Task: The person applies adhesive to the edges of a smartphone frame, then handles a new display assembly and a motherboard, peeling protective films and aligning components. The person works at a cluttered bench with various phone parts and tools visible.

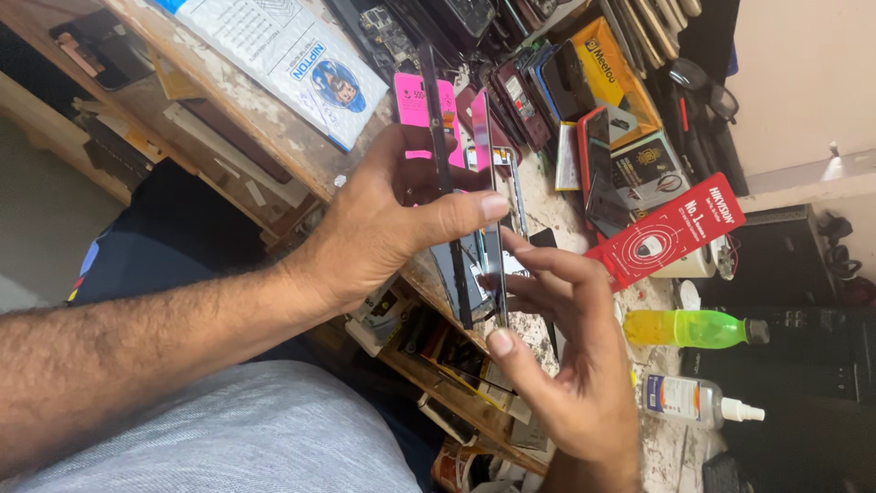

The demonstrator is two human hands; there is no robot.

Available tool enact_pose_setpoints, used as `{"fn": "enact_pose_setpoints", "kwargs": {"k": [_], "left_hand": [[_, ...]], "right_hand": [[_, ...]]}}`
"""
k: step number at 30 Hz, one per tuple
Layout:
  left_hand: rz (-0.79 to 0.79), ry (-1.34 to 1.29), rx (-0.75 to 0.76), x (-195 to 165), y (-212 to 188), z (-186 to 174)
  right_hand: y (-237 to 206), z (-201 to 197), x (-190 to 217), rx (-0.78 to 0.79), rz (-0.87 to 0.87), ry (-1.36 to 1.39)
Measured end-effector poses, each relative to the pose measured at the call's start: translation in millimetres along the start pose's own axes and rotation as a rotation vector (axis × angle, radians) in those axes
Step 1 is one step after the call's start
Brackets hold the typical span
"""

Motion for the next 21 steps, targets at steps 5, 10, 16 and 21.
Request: {"fn": "enact_pose_setpoints", "kwargs": {"k": [5,10,16,21], "left_hand": [[-0.011,0.008,0.010,-0.2,1.4,2.3],[-0.042,0.038,-0.007,-0.1,2.6,3.5],[-0.026,0.009,0.006,-3.5,2.7,4.8],[-0.038,0.013,0.016,-5.3,3.1,4.9]], "right_hand": [[-2.8,3.2,11.9,0.012,-0.234,-0.247],[-11.7,9.8,19.9,-0.104,-0.425,-0.749],[-12.9,9.6,19.1,-0.233,-0.481,-0.886],[-11.7,7.6,21.7,-0.261,-0.590,-0.861]]}}
Point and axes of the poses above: each hand's wrist, its own y-axis towards the middle knuckle, its own z-axis out of the palm, x = y × z, the point moved 3 cm from there along y, towards the middle knuckle, and after that the axes turned 1 degree about z, right-handed, at the moved point
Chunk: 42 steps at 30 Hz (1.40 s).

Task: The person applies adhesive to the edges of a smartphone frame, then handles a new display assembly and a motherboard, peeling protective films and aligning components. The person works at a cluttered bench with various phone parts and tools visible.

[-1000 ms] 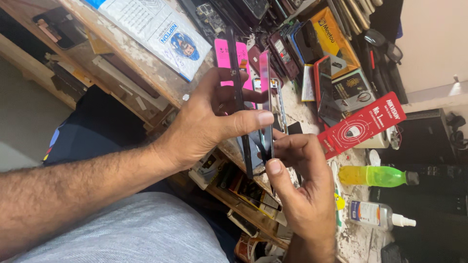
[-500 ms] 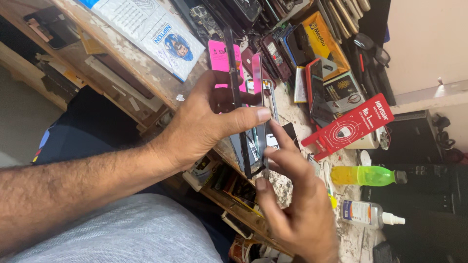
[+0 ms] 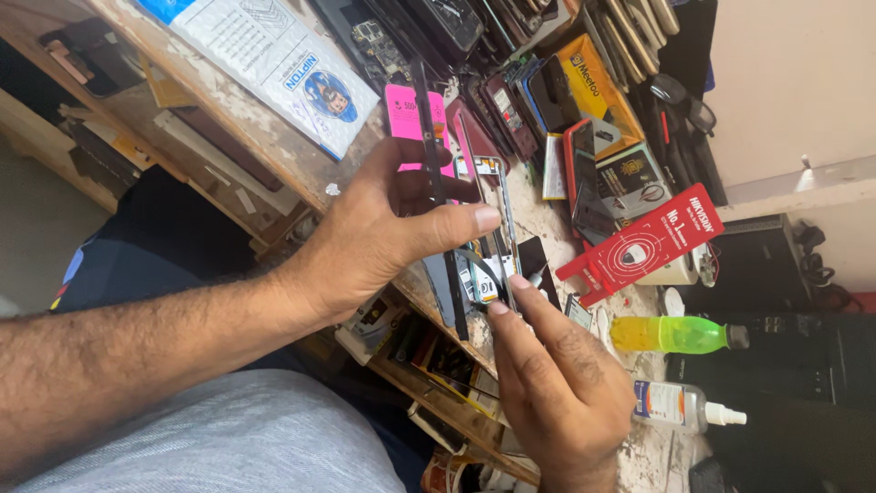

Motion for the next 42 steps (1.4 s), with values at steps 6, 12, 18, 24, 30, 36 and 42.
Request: {"fn": "enact_pose_setpoints", "kwargs": {"k": [6,12,18,24,30,36,42], "left_hand": [[-0.024,-0.053,0.012,1.6,-3.0,0.9],[-0.045,-0.015,0.036,5.4,-7.9,-0.5],[-0.100,0.021,0.079,14.6,-11.4,-0.3],[-0.105,-0.039,0.080,17.9,-13.5,-1.5],[-0.083,-0.035,0.088,18.5,-13.2,-1.6],[-0.086,-0.101,0.113,16.9,-14.2,0.0],[-0.075,-0.214,0.120,14.9,-13.2,3.2]], "right_hand": [[0.3,-4.4,1.0,-0.014,-0.001,-0.031],[-0.4,-0.3,5.3,-0.079,-0.008,-0.077],[-1.0,1.3,9.5,-0.093,0.003,-0.084],[-2.2,-0.1,11.7,-0.047,-0.009,-0.042],[-7.7,0.8,10.3,-0.068,-0.005,-0.043],[-20.7,11.3,4.7,-0.217,0.203,0.172],[-34.1,23.5,0.2,-0.216,0.391,0.398]]}}
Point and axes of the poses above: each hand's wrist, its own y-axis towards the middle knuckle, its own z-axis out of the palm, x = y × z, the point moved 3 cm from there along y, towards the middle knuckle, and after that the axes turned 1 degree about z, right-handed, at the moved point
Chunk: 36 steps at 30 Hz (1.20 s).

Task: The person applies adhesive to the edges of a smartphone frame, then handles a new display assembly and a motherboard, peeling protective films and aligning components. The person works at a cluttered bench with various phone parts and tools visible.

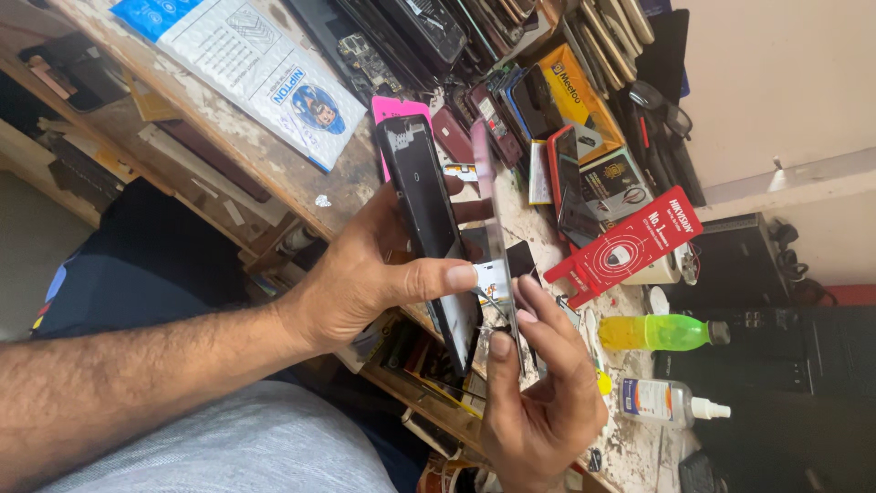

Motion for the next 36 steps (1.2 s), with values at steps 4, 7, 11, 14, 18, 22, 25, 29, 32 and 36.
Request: {"fn": "enact_pose_setpoints", "kwargs": {"k": [4,7,11,14,18,22,25,29,32,36], "left_hand": [[0.000,-0.022,-0.001,2.8,0.0,2.3],[0.033,-0.007,0.029,4.8,0.9,4.1],[0.012,0.042,0.022,9.0,1.0,2.0],[0.012,0.098,0.012,11.8,1.5,-0.1],[-0.019,0.116,0.023,14.4,1.8,-3.6],[-0.019,0.248,0.035,13.3,2.4,-4.4],[0.002,0.197,0.054,10.8,0.5,-1.8],[-0.096,0.121,0.039,12.0,0.3,-1.4],[-0.138,0.160,0.038,14.7,1.1,-3.5],[-0.173,0.198,0.096,19.2,1.4,-11.1]], "right_hand": [[-5.7,1.8,-9.2,0.027,0.174,0.297],[-6.8,0.2,-13.2,0.095,0.192,0.211],[-5.8,2.2,-14.9,0.130,0.256,0.263],[0.3,0.7,-13.6,0.177,0.363,0.425],[12.2,-10.9,-11.6,0.299,0.535,0.570],[21.4,-13.2,-15.9,0.314,0.634,0.757],[23.9,-11.4,-20.2,0.302,0.648,0.778],[22.9,-8.3,-24.1,0.285,0.645,0.751],[23.3,-8.1,-24.7,0.276,0.616,0.758],[25.9,-6.6,-25.8,0.291,0.605,0.710]]}}
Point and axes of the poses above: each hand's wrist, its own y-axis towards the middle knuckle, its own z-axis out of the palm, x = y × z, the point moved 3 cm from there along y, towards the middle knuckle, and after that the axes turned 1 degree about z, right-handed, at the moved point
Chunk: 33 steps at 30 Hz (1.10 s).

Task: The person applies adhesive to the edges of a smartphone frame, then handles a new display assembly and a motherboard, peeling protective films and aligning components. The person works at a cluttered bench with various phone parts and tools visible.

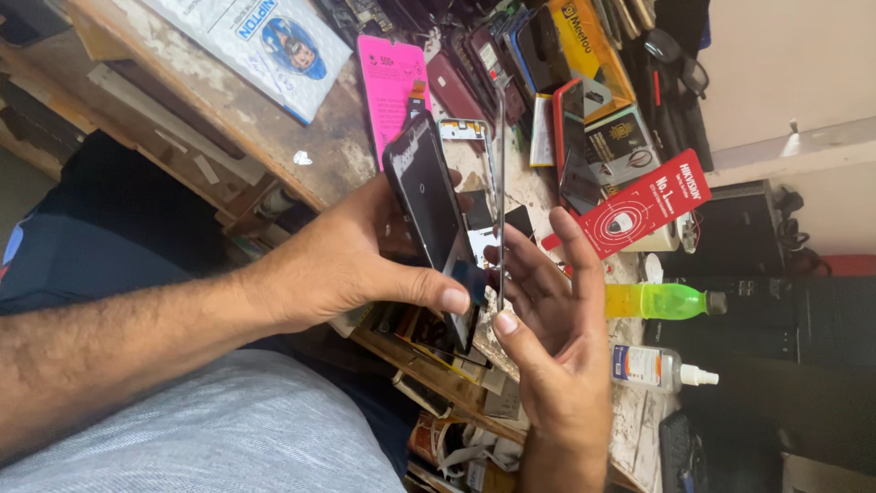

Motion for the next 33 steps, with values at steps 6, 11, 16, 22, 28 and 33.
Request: {"fn": "enact_pose_setpoints", "kwargs": {"k": [6,11,16,22,28,33], "left_hand": [[0.014,0.038,0.081,3.5,0.1,-7.4],[-0.035,0.086,0.035,2.0,2.5,-3.6],[0.043,0.055,0.018,-1.8,6.7,0.2],[0.046,0.156,-0.027,2.9,14.1,-0.3],[0.050,0.144,-0.005,8.0,14.4,7.1],[0.024,0.141,0.002,8.5,16.5,10.0]], "right_hand": [[1.3,3.5,-0.4,-0.010,0.019,-0.062],[2.6,8.3,-1.7,0.003,-0.013,-0.073],[2.3,8.8,-2.6,-0.024,-0.012,-0.076],[4.4,0.5,-2.3,-0.046,-0.022,0.022],[4.1,-4.1,-4.4,-0.047,-0.032,0.141],[4.6,-5.6,-4.9,-0.055,-0.066,0.091]]}}
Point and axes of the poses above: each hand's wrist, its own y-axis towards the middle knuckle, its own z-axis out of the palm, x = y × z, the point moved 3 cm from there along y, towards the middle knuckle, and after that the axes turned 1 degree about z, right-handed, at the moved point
